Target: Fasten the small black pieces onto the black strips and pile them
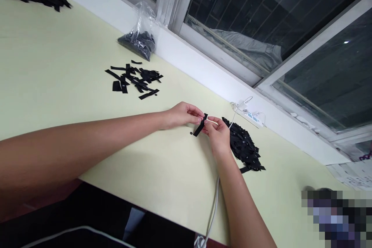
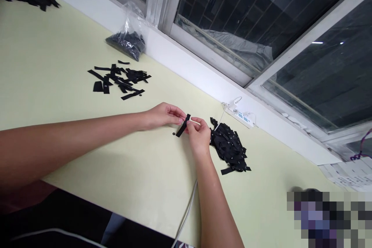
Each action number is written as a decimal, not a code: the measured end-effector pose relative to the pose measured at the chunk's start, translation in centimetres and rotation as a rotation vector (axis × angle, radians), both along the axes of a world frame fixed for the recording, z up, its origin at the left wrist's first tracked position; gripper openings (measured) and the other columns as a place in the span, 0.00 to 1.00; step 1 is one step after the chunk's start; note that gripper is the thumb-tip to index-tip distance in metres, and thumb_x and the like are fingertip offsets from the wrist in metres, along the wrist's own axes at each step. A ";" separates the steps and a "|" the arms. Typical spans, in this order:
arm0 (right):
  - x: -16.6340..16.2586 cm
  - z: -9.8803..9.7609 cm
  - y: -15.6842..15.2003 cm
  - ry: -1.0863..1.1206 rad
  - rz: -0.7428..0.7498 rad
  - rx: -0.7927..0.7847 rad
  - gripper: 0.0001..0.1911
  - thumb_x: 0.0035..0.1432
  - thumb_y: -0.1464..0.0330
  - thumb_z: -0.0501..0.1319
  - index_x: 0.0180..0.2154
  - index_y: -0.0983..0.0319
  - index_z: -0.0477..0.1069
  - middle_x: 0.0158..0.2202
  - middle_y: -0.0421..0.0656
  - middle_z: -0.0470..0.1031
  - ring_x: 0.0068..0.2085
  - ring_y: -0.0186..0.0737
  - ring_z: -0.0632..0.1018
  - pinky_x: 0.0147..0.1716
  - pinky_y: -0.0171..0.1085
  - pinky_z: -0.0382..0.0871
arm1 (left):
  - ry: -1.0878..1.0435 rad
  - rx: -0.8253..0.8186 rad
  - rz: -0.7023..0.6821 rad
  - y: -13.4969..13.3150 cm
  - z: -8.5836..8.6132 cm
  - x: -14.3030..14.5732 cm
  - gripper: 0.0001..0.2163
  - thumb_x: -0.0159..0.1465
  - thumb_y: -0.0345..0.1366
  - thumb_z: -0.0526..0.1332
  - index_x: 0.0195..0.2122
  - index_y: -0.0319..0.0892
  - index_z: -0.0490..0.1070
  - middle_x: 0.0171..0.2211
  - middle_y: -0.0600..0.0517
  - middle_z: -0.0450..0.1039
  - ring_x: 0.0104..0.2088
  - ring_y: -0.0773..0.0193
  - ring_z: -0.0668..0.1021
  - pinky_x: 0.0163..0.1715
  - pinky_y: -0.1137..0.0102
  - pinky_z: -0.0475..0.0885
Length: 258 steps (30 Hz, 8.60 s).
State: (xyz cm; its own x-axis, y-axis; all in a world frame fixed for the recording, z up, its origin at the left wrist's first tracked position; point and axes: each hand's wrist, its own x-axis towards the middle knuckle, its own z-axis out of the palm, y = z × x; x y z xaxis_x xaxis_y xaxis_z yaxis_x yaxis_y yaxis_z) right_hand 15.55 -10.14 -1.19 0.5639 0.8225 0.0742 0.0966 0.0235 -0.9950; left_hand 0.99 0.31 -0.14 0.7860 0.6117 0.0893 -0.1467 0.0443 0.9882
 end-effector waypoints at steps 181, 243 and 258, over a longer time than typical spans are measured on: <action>-0.8 0.5 -0.6 -0.321 0.057 -0.019 0.18 0.52 0.57 0.65 0.42 0.60 0.73 0.33 0.40 0.73 0.27 0.33 0.71 0.28 0.36 0.66 | 0.020 0.637 0.314 -0.8 0.9 -0.6 0.04 0.62 0.32 0.60 0.33 0.42 0.74 0.34 0.53 0.76 0.36 0.65 0.75 0.37 0.68 0.69; 1.9 1.1 -1.0 -0.311 -0.018 -0.025 0.15 0.47 0.64 0.68 0.38 0.62 0.74 0.35 0.46 0.79 0.35 0.42 0.80 0.39 0.43 0.76 | 0.019 0.559 0.071 -0.7 0.1 -0.5 0.04 0.60 0.35 0.62 0.35 0.42 0.75 0.33 0.52 0.77 0.34 0.65 0.76 0.34 0.69 0.70; 0.0 1.5 -0.9 0.049 0.105 0.008 0.19 0.42 0.62 0.74 0.36 0.62 0.77 0.32 0.43 0.80 0.30 0.34 0.78 0.33 0.34 0.72 | -0.003 0.495 0.025 -0.5 -0.2 -0.3 0.05 0.58 0.33 0.64 0.35 0.41 0.76 0.34 0.52 0.80 0.36 0.64 0.80 0.37 0.70 0.72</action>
State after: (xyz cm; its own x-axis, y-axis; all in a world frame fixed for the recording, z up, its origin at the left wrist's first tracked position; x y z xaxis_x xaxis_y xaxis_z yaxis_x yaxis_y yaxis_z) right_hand 15.57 -11.02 0.34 0.4781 0.8765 0.0559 0.0449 0.0391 -0.9982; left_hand 0.65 -0.19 -0.35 0.7709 0.5140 0.3760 -0.1442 -0.4342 0.8892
